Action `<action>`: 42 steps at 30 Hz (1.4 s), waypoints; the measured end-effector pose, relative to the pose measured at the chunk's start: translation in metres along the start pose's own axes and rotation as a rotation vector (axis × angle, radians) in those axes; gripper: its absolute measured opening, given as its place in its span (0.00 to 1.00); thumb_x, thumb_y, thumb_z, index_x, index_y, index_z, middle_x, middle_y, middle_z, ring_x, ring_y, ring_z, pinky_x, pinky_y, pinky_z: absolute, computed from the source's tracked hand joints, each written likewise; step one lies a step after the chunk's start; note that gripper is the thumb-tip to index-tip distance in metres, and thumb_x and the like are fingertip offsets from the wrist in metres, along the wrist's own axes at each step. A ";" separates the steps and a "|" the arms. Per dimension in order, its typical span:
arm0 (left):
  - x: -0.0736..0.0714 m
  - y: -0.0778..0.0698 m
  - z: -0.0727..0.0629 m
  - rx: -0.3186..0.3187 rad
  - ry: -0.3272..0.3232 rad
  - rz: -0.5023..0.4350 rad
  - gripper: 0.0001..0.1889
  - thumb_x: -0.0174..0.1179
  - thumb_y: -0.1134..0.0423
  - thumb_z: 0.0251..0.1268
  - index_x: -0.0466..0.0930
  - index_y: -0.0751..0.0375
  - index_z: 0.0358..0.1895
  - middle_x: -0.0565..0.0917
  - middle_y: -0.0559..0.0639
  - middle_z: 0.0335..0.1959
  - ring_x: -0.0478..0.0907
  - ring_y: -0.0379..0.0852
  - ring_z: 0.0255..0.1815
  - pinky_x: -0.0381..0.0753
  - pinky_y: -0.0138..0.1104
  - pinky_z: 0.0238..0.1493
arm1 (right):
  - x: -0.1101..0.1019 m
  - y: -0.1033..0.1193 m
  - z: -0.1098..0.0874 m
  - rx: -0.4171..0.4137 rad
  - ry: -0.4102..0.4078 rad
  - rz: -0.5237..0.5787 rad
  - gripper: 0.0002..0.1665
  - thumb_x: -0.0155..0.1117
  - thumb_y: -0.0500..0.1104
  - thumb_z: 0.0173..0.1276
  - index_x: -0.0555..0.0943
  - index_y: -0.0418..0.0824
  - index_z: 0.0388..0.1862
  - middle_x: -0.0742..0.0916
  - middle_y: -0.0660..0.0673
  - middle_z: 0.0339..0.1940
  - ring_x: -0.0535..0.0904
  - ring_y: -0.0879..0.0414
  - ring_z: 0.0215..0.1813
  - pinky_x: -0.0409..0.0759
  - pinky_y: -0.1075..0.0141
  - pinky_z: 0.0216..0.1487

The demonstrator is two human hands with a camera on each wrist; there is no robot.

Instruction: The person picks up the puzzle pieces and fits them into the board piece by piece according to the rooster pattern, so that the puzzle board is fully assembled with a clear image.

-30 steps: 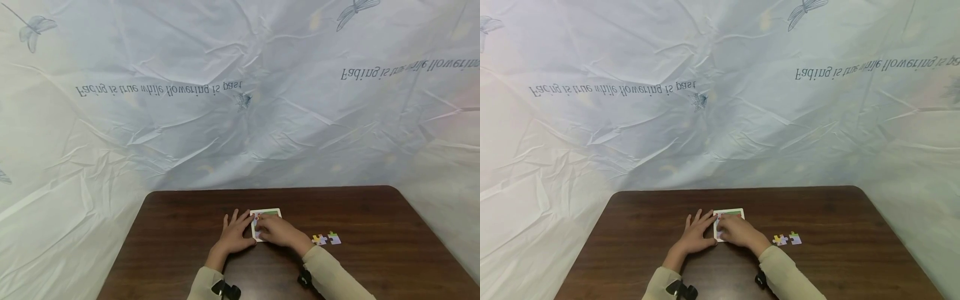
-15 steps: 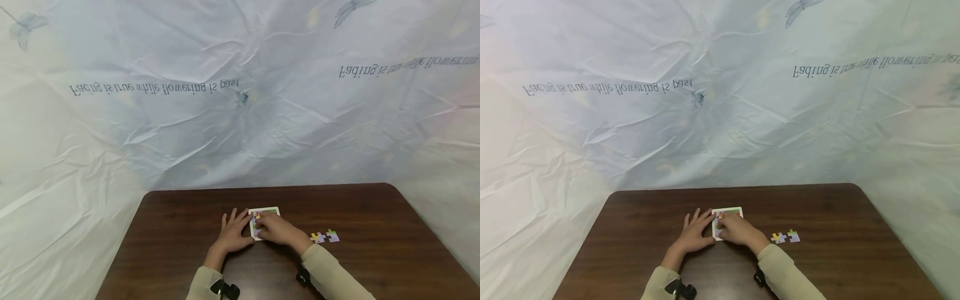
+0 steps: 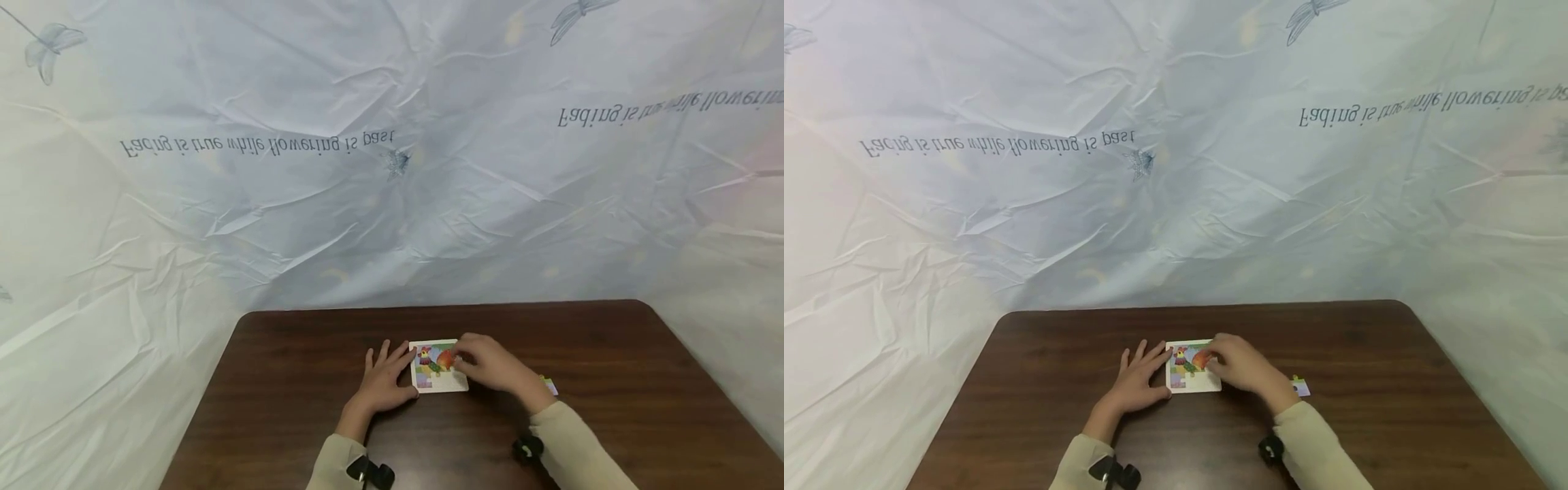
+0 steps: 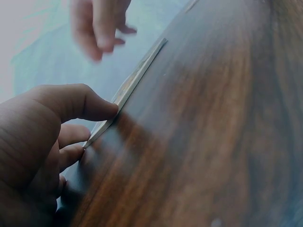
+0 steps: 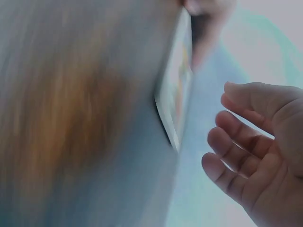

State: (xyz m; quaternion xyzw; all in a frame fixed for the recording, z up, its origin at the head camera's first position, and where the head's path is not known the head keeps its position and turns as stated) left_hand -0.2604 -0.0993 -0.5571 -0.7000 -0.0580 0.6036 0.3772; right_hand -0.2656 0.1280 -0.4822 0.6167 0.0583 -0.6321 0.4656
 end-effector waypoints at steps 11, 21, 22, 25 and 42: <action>0.000 -0.001 -0.002 0.017 -0.013 -0.008 0.41 0.65 0.53 0.65 0.66 0.54 0.83 0.60 0.56 0.85 0.42 0.68 0.86 0.32 0.71 0.78 | -0.043 -0.041 -0.088 0.247 0.159 0.017 0.13 0.74 0.37 0.71 0.88 0.38 0.53 0.87 0.47 0.50 0.85 0.48 0.50 0.86 0.55 0.45; 0.005 -0.002 -0.005 0.009 -0.011 0.013 0.41 0.65 0.50 0.66 0.66 0.52 0.83 0.60 0.54 0.85 0.43 0.68 0.86 0.34 0.71 0.78 | -0.029 -0.051 -0.101 0.230 0.175 0.038 0.11 0.73 0.36 0.71 0.89 0.39 0.50 0.86 0.49 0.46 0.82 0.59 0.42 0.83 0.61 0.38; 0.005 -0.002 -0.004 0.007 -0.013 0.014 0.41 0.65 0.50 0.66 0.65 0.52 0.83 0.60 0.54 0.85 0.43 0.67 0.87 0.34 0.70 0.79 | -0.028 -0.051 -0.100 0.230 0.174 0.041 0.10 0.73 0.36 0.70 0.89 0.39 0.50 0.86 0.49 0.45 0.81 0.59 0.42 0.82 0.62 0.37; 0.004 -0.003 -0.003 0.002 -0.022 0.014 0.41 0.64 0.50 0.65 0.66 0.52 0.83 0.60 0.53 0.85 0.43 0.66 0.87 0.34 0.70 0.79 | -0.027 -0.049 -0.096 0.222 0.172 0.045 0.10 0.75 0.37 0.70 0.88 0.40 0.48 0.84 0.51 0.42 0.79 0.62 0.39 0.80 0.62 0.36; 0.004 -0.003 -0.007 -0.015 -0.019 0.019 0.41 0.65 0.48 0.66 0.66 0.51 0.83 0.60 0.52 0.85 0.43 0.66 0.87 0.33 0.69 0.79 | -0.012 -0.035 -0.071 0.176 0.119 0.113 0.04 0.70 0.38 0.74 0.88 0.45 0.45 0.86 0.55 0.39 0.76 0.67 0.36 0.77 0.65 0.34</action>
Point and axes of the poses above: each hand's wrist, its own z-axis towards the middle knuckle, its own x-axis out of the palm, y = z × x, the point moved 5 cm from there along z, towards the middle knuckle
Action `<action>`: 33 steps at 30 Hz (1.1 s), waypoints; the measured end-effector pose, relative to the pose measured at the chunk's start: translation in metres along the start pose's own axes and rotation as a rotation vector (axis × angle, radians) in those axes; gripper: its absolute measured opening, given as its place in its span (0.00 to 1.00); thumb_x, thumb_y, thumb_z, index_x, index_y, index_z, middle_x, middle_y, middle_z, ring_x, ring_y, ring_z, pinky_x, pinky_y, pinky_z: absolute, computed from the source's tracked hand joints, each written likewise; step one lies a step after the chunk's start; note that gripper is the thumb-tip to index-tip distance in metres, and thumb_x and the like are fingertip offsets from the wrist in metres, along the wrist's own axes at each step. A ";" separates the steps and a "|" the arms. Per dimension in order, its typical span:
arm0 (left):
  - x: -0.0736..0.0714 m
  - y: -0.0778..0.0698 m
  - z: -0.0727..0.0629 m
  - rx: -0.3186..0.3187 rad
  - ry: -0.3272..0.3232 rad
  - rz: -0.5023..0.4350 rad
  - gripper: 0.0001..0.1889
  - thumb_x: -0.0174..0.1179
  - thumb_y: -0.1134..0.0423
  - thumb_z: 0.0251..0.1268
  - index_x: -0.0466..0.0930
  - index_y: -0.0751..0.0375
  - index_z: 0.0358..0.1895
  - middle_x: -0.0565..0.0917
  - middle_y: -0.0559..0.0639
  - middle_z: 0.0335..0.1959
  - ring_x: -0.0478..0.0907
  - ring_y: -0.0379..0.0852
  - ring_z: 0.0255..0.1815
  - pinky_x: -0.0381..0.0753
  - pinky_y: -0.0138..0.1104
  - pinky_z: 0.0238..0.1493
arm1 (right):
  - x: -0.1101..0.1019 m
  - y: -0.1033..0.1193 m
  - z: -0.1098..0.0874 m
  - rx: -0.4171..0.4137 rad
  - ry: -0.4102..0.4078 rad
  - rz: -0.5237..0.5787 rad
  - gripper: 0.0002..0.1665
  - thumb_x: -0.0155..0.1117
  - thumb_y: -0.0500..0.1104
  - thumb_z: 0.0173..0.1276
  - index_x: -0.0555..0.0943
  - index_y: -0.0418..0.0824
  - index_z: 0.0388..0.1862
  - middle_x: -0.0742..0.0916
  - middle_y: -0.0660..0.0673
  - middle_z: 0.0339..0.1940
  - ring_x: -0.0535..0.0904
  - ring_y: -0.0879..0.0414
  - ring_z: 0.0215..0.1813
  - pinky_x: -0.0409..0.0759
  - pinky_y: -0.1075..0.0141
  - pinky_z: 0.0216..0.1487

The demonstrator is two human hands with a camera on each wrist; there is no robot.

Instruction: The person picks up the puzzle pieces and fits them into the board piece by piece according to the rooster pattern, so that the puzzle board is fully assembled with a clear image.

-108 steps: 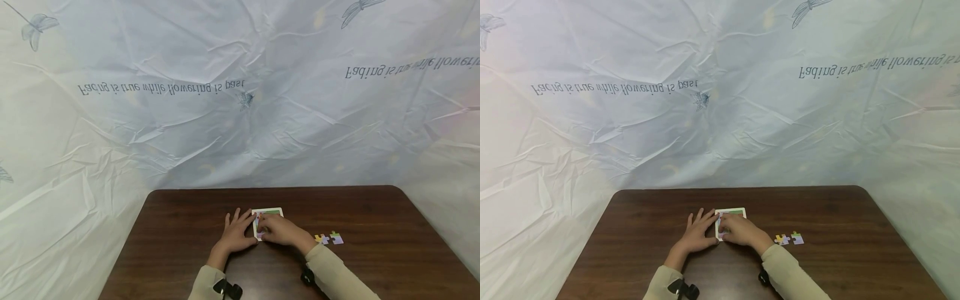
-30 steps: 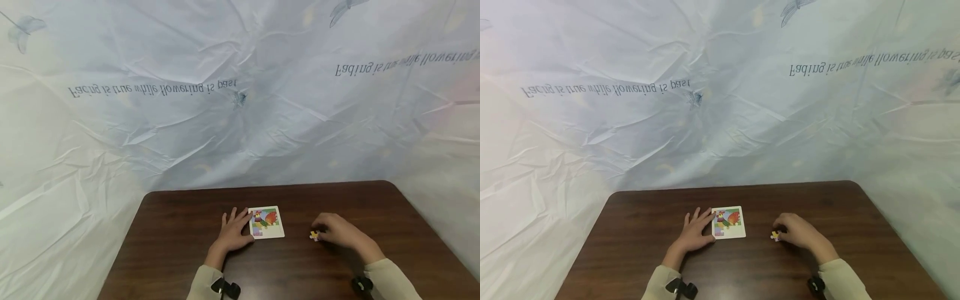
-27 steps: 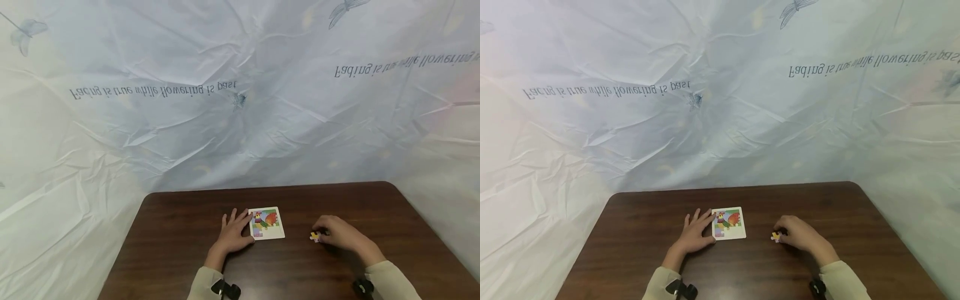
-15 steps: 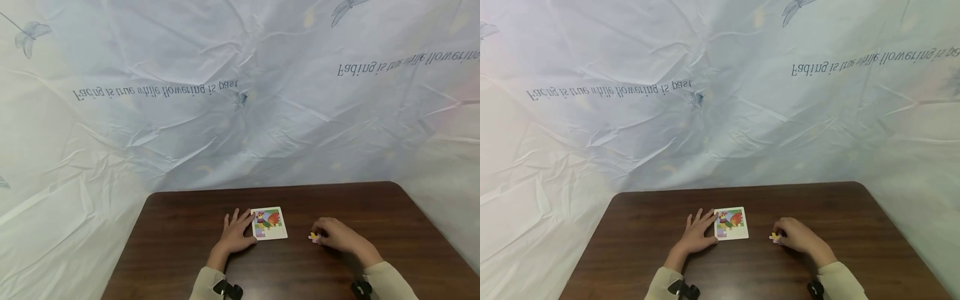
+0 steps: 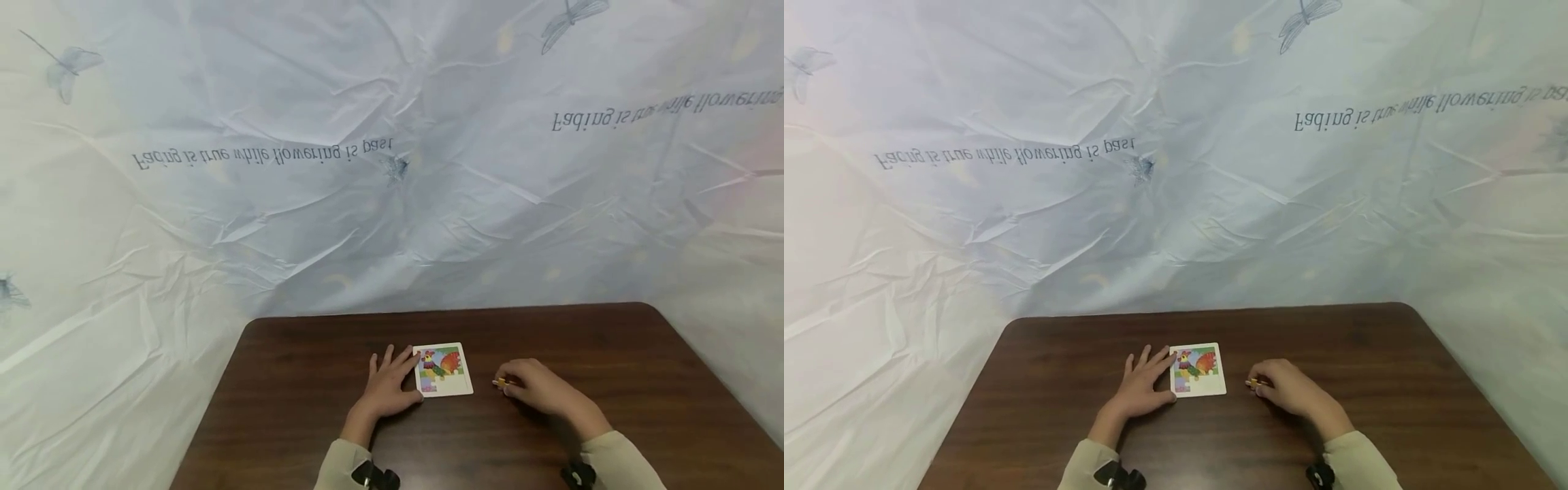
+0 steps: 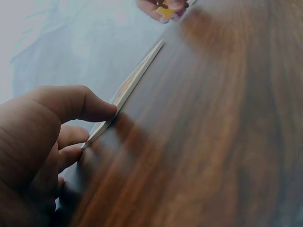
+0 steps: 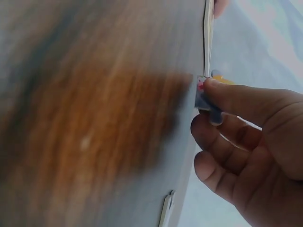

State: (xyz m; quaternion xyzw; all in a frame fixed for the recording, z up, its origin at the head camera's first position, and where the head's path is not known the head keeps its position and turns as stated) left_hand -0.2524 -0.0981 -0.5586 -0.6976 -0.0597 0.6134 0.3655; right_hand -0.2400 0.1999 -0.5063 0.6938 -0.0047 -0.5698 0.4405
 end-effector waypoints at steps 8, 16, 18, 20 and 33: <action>-0.004 -0.002 0.005 -0.014 -0.028 -0.004 0.41 0.66 0.49 0.66 0.66 0.50 0.83 0.60 0.51 0.85 0.42 0.66 0.87 0.32 0.68 0.79 | -0.007 0.005 0.021 -0.030 -0.127 0.016 0.10 0.74 0.36 0.71 0.82 0.43 0.48 0.84 0.57 0.34 0.77 0.67 0.32 0.76 0.67 0.32; 0.006 -0.003 0.006 -0.028 0.000 -0.013 0.41 0.66 0.49 0.67 0.65 0.48 0.83 0.59 0.50 0.85 0.41 0.65 0.87 0.32 0.68 0.79 | -0.001 0.024 0.040 -0.082 -0.177 0.098 0.05 0.72 0.36 0.73 0.82 0.43 0.41 0.86 0.56 0.34 0.80 0.64 0.34 0.79 0.66 0.33; 0.006 -0.004 0.006 -0.027 -0.004 -0.005 0.41 0.66 0.49 0.66 0.65 0.47 0.83 0.60 0.50 0.85 0.42 0.64 0.87 0.32 0.68 0.80 | 0.003 0.030 0.047 -0.112 -0.185 0.136 0.04 0.71 0.36 0.74 0.83 0.42 0.41 0.86 0.54 0.34 0.81 0.62 0.33 0.80 0.65 0.33; 0.006 -0.004 0.007 -0.021 -0.006 0.000 0.41 0.66 0.49 0.66 0.66 0.47 0.83 0.60 0.50 0.85 0.42 0.64 0.87 0.32 0.68 0.80 | 0.007 0.035 0.053 -0.139 -0.190 0.176 0.04 0.71 0.36 0.74 0.83 0.40 0.42 0.87 0.52 0.35 0.81 0.61 0.33 0.81 0.65 0.33; 0.006 -0.001 0.005 -0.037 0.002 0.014 0.41 0.66 0.48 0.65 0.66 0.47 0.83 0.60 0.49 0.85 0.42 0.64 0.87 0.32 0.68 0.80 | 0.027 0.037 0.072 -0.097 -0.133 0.332 0.04 0.70 0.37 0.75 0.84 0.37 0.44 0.87 0.48 0.36 0.81 0.59 0.33 0.81 0.66 0.35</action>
Point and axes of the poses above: each hand's wrist, its own z-axis towards the middle knuckle, its own x-axis out of the palm, y = z × x, the point moved 5 cm from there along z, towards the middle knuckle
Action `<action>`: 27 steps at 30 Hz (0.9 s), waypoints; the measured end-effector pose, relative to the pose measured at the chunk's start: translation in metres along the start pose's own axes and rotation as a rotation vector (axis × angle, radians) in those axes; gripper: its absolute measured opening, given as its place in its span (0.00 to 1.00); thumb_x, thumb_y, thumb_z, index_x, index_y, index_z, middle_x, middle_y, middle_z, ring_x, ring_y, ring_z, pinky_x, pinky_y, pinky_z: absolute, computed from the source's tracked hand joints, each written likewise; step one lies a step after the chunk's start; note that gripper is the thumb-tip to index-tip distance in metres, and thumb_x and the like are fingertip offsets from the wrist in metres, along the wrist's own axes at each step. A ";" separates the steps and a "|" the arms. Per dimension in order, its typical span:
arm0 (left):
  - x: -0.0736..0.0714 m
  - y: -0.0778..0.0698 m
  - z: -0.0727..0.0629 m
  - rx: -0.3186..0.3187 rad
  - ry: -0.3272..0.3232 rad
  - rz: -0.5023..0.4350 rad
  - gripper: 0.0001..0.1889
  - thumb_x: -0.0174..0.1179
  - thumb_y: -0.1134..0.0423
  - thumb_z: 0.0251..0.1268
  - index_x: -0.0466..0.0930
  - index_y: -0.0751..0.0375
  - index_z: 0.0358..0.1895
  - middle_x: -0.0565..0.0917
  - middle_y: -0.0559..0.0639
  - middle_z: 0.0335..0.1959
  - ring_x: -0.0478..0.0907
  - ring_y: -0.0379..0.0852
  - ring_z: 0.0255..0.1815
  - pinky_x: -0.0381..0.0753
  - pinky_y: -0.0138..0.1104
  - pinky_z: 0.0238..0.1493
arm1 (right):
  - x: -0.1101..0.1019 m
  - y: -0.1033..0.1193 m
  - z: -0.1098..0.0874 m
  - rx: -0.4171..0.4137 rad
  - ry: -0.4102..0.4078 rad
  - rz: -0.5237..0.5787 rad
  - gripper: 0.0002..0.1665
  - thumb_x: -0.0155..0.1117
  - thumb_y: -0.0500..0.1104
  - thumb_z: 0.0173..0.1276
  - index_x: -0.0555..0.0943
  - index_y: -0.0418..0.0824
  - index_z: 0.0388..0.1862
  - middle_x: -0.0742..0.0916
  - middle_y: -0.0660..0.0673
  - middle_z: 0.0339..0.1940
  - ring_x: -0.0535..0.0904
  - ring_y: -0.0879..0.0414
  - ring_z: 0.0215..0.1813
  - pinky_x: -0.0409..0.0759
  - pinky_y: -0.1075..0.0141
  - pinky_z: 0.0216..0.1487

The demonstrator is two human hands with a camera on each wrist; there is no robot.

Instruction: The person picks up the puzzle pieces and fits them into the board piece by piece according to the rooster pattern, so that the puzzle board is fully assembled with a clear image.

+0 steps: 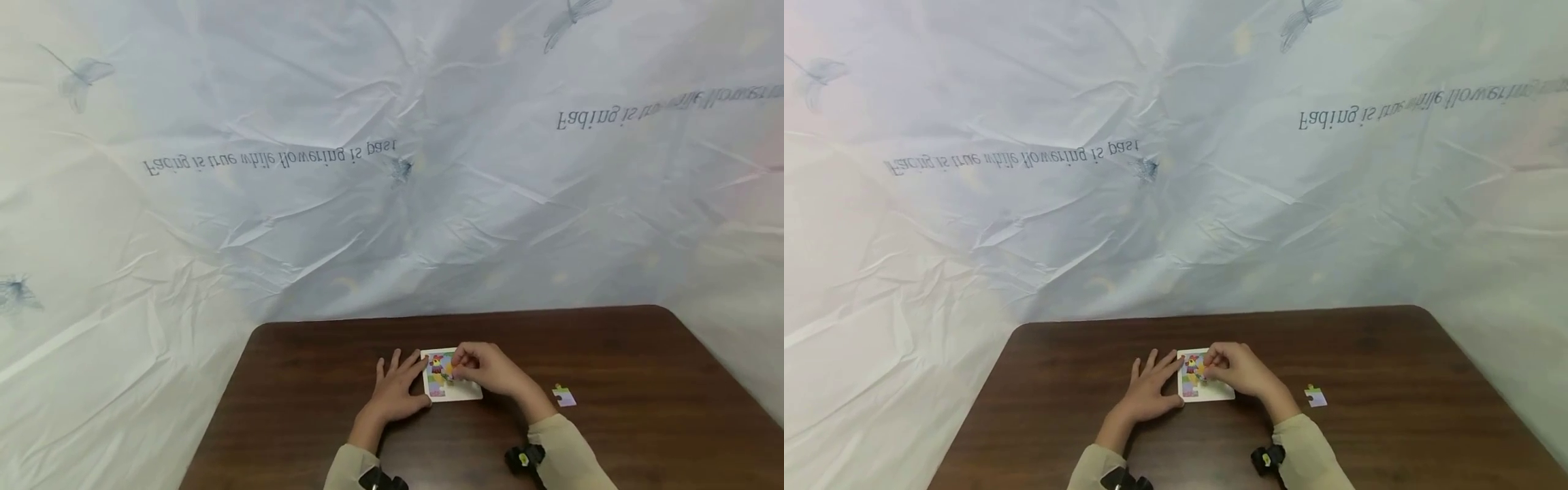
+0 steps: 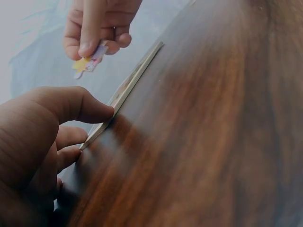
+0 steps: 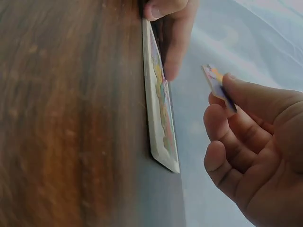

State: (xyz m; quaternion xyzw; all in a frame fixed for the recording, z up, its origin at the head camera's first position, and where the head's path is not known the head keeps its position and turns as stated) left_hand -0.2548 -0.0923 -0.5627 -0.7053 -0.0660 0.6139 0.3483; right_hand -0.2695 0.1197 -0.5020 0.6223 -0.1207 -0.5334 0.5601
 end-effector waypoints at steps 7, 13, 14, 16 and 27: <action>0.003 0.001 0.000 0.002 0.026 -0.021 0.41 0.65 0.49 0.66 0.65 0.47 0.83 0.59 0.50 0.86 0.41 0.65 0.87 0.31 0.68 0.79 | 0.010 -0.013 -0.002 0.027 0.061 0.017 0.05 0.71 0.35 0.74 0.85 0.34 0.42 0.87 0.48 0.34 0.80 0.61 0.32 0.79 0.68 0.33; -0.004 0.003 0.004 0.016 -0.004 -0.009 0.41 0.65 0.49 0.66 0.66 0.48 0.83 0.59 0.50 0.85 0.42 0.64 0.87 0.32 0.68 0.80 | 0.008 -0.018 0.007 0.032 0.069 0.002 0.04 0.71 0.36 0.74 0.86 0.35 0.43 0.87 0.49 0.35 0.81 0.61 0.34 0.80 0.68 0.35; -0.004 0.004 0.005 0.015 -0.002 -0.009 0.41 0.65 0.49 0.66 0.66 0.48 0.83 0.59 0.50 0.85 0.41 0.64 0.87 0.32 0.68 0.80 | 0.007 -0.018 0.007 0.032 0.068 -0.001 0.04 0.71 0.36 0.74 0.86 0.36 0.43 0.87 0.50 0.35 0.82 0.61 0.34 0.80 0.67 0.35; -0.004 0.005 0.005 0.012 0.004 -0.009 0.41 0.65 0.48 0.66 0.65 0.47 0.83 0.59 0.49 0.86 0.41 0.64 0.87 0.32 0.67 0.80 | 0.006 -0.019 0.007 0.034 0.069 -0.007 0.04 0.70 0.36 0.74 0.86 0.36 0.44 0.87 0.50 0.36 0.82 0.61 0.35 0.81 0.67 0.36; -0.005 0.007 0.010 0.013 0.005 0.001 0.41 0.65 0.48 0.68 0.65 0.47 0.83 0.58 0.48 0.86 0.40 0.63 0.88 0.31 0.66 0.80 | 0.011 -0.026 0.015 0.036 0.112 -0.010 0.03 0.72 0.36 0.73 0.86 0.36 0.41 0.88 0.51 0.33 0.82 0.62 0.34 0.81 0.68 0.37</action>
Point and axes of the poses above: each hand's wrist, its own z-axis towards the middle knuckle, its own x-axis out of the palm, y = z × x, the point moved 5 cm from there along z, towards the middle knuckle
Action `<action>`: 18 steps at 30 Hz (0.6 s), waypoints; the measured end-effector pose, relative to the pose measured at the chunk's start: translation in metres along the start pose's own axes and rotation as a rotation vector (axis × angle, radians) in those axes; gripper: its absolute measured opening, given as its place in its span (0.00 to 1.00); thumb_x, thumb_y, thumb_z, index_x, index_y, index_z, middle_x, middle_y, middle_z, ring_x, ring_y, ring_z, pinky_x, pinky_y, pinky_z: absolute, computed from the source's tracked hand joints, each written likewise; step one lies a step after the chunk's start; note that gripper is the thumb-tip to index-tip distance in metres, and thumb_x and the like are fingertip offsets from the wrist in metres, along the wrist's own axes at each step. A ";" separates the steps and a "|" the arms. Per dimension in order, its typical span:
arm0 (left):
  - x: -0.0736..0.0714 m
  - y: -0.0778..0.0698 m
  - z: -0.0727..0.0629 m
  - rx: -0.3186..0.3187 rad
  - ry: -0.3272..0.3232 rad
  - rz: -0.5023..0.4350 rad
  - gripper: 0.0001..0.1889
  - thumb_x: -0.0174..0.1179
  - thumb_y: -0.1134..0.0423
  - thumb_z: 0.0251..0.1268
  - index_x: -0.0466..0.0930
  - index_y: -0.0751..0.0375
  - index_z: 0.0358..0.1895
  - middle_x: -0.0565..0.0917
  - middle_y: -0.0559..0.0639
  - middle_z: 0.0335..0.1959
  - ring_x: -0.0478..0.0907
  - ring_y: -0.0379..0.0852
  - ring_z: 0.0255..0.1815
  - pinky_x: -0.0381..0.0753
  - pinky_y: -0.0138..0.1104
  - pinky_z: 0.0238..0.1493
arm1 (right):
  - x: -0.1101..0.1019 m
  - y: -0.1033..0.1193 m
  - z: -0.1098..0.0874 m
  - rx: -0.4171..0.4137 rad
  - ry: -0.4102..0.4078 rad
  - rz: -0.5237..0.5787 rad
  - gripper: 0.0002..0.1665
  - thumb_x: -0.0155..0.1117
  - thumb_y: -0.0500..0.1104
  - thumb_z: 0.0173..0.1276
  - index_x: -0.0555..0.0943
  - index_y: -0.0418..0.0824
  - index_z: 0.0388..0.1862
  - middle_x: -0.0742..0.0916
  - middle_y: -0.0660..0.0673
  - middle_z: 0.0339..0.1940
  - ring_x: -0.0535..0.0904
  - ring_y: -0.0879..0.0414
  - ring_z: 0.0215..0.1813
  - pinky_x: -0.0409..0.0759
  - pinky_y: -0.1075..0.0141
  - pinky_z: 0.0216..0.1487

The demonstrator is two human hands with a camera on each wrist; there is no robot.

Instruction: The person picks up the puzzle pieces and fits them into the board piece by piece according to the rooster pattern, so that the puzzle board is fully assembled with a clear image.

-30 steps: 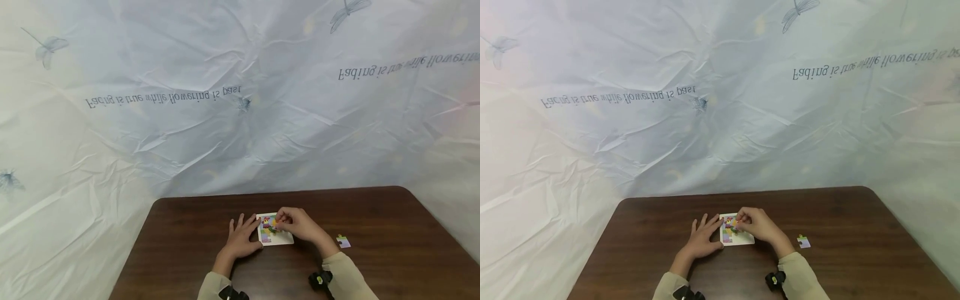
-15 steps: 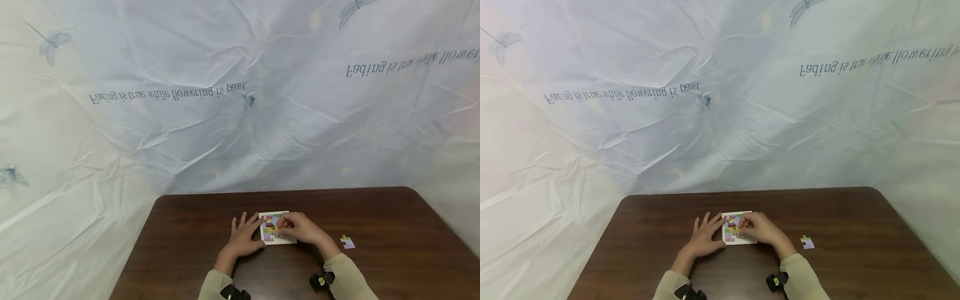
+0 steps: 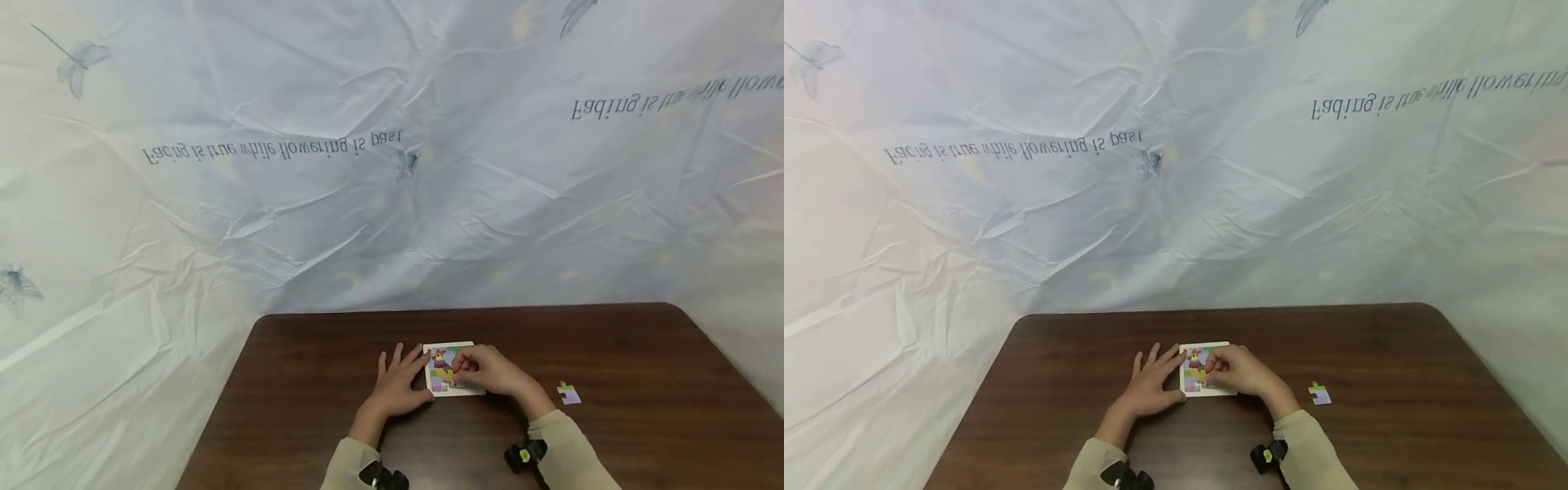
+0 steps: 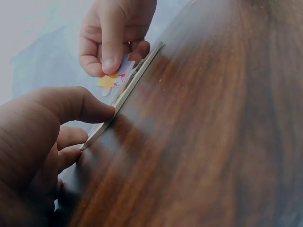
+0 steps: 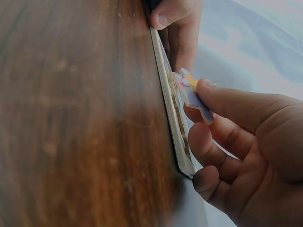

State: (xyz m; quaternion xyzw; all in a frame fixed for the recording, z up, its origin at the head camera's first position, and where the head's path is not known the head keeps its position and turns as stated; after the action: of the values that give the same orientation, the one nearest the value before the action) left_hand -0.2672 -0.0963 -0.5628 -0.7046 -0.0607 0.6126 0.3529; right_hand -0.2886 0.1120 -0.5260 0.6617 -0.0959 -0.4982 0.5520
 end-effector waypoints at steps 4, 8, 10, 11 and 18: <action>-0.002 -0.001 0.001 -0.001 0.000 0.003 0.40 0.65 0.48 0.68 0.64 0.47 0.83 0.58 0.48 0.86 0.40 0.62 0.88 0.31 0.66 0.80 | 0.001 0.001 0.003 -0.004 0.013 -0.017 0.03 0.72 0.36 0.73 0.85 0.37 0.40 0.87 0.52 0.32 0.81 0.62 0.33 0.81 0.68 0.36; -0.003 -0.002 0.001 0.003 -0.002 0.004 0.40 0.65 0.49 0.68 0.64 0.47 0.83 0.58 0.48 0.86 0.40 0.62 0.88 0.30 0.66 0.80 | 0.003 0.003 0.004 -0.007 0.004 -0.048 0.02 0.71 0.35 0.73 0.85 0.39 0.40 0.87 0.52 0.32 0.80 0.63 0.32 0.80 0.68 0.34; -0.003 -0.002 0.001 0.004 -0.004 0.004 0.40 0.64 0.49 0.68 0.64 0.47 0.83 0.58 0.48 0.86 0.40 0.62 0.88 0.31 0.66 0.80 | 0.004 0.004 0.004 -0.007 -0.006 -0.059 0.02 0.71 0.34 0.73 0.85 0.40 0.39 0.87 0.52 0.32 0.80 0.63 0.31 0.79 0.68 0.33; -0.003 -0.002 0.000 0.004 -0.004 0.003 0.40 0.64 0.49 0.68 0.64 0.47 0.83 0.58 0.48 0.86 0.40 0.62 0.88 0.31 0.66 0.80 | 0.004 0.004 0.004 -0.007 -0.010 -0.061 0.03 0.70 0.34 0.73 0.85 0.40 0.39 0.87 0.52 0.32 0.80 0.63 0.31 0.79 0.68 0.33; -0.001 -0.003 -0.001 0.006 -0.002 0.003 0.40 0.64 0.49 0.68 0.65 0.48 0.83 0.59 0.49 0.86 0.41 0.63 0.88 0.31 0.67 0.80 | 0.005 0.000 0.002 -0.009 -0.001 -0.041 0.04 0.70 0.33 0.74 0.86 0.41 0.39 0.87 0.52 0.32 0.80 0.63 0.31 0.79 0.68 0.33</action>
State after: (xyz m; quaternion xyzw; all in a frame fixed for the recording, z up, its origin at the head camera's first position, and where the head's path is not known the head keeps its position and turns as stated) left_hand -0.2661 -0.0955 -0.5602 -0.7030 -0.0582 0.6140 0.3541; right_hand -0.2879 0.1075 -0.5281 0.6608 -0.0802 -0.5101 0.5447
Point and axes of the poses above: each hand's wrist, its own z-axis towards the middle knuckle, its own x-axis out of the palm, y = z × x, the point moved 5 cm from there along z, towards the middle knuckle
